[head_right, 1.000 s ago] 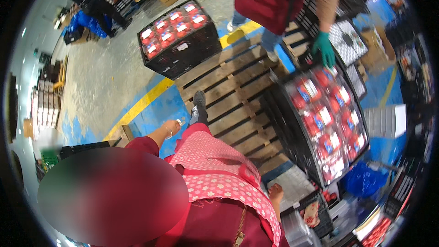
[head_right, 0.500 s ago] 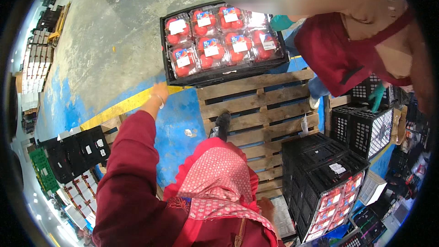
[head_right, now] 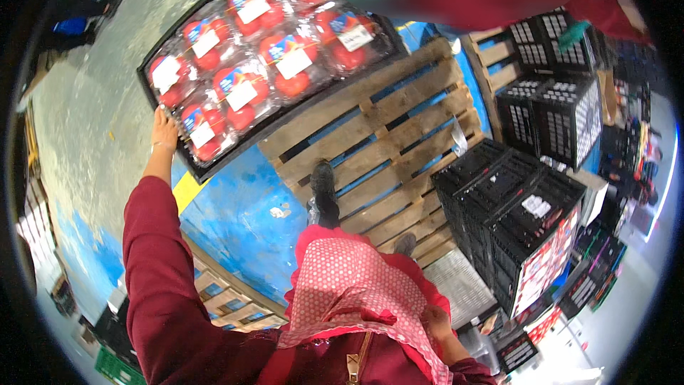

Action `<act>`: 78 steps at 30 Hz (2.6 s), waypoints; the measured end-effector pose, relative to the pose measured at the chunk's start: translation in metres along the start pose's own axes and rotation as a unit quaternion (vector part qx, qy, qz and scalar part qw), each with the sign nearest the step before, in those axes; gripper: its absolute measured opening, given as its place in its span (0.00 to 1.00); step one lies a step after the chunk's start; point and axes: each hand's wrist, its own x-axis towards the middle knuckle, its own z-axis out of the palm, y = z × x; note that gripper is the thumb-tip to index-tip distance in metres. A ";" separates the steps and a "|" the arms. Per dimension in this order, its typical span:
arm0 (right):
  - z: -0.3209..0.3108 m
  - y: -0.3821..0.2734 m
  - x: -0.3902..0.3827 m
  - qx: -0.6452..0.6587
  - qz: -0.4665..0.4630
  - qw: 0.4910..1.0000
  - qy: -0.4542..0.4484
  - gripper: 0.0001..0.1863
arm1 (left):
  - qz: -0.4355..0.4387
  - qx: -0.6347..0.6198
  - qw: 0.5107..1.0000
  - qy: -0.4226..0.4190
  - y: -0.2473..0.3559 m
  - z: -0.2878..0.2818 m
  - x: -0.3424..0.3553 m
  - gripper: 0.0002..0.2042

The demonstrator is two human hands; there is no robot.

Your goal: The person applies adhesive labels to stacks of clear plastic containers. They peel labels from a roll and press them onto the containers, then stack the labeled units in a black crate.

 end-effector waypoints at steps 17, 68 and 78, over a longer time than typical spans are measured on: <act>0.036 0.130 0.056 0.186 -0.104 0.976 0.042 0.08 | 0.227 -0.082 0.968 0.064 0.255 -0.183 -0.195 0.12; 0.083 0.034 0.046 0.033 -0.045 0.998 0.041 0.07 | 0.075 0.036 0.990 -0.114 0.096 0.058 0.108 0.21; 0.092 0.044 0.023 0.152 0.002 0.986 0.069 0.06 | 0.134 0.063 0.980 -0.136 0.122 0.039 0.083 0.20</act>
